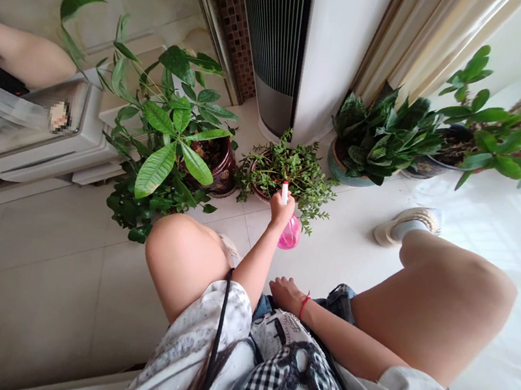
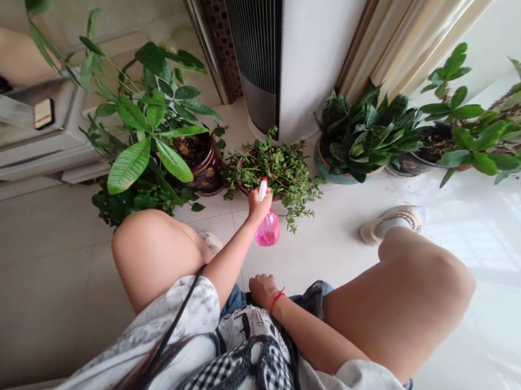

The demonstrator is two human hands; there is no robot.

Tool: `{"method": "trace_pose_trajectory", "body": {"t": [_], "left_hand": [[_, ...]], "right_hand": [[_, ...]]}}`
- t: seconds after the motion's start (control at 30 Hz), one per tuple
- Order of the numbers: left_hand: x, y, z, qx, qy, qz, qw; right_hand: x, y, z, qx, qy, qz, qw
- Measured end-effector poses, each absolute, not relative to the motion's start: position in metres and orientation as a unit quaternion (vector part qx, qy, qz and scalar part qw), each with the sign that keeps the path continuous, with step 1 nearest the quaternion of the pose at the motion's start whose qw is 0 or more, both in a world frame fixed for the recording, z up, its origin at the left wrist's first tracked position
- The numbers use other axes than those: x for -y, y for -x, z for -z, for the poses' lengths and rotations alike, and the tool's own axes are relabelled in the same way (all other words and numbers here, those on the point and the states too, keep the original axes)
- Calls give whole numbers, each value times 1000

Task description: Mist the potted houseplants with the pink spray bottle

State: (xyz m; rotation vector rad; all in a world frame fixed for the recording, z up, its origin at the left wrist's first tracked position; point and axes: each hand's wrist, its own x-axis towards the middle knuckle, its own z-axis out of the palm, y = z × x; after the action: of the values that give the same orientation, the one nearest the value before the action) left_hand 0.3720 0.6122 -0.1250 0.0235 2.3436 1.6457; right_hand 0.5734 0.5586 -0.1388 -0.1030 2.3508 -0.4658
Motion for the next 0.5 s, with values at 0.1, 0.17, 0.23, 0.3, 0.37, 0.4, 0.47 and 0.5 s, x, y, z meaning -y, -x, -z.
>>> {"method": "trace_pose_trajectory", "body": {"t": [0.1,0.17,0.23,0.3,0.37,0.4,0.47,0.5], "left_hand": [[-612,-369,125,-812,7,-568,133],[-612,-368,125,-812,1,-571,121],[-612,-368,127,-807,-22,-580,114],[-612,-368,128,-799,-50,-588,114],[-612,-367,130,-800,-56,-587,116],[-612,-366,131,-804,-46,-582,115],[-612,-364,133,-813,-16,-571,110],[-611,-363,133,-815,-5,-569,109]], "right_hand": [[-558,-573,139,-912,42,180,366],[-558,-573,139,-912,43,180,366],[-559,-573,140,-912,44,180,366],[-559,-574,141,-911,47,179,368],[-559,-574,142,-911,51,178,369],[-559,-574,143,-911,53,178,369],[-559,-574,144,-911,55,177,368],[-559,-574,144,-911,55,177,367]]}}
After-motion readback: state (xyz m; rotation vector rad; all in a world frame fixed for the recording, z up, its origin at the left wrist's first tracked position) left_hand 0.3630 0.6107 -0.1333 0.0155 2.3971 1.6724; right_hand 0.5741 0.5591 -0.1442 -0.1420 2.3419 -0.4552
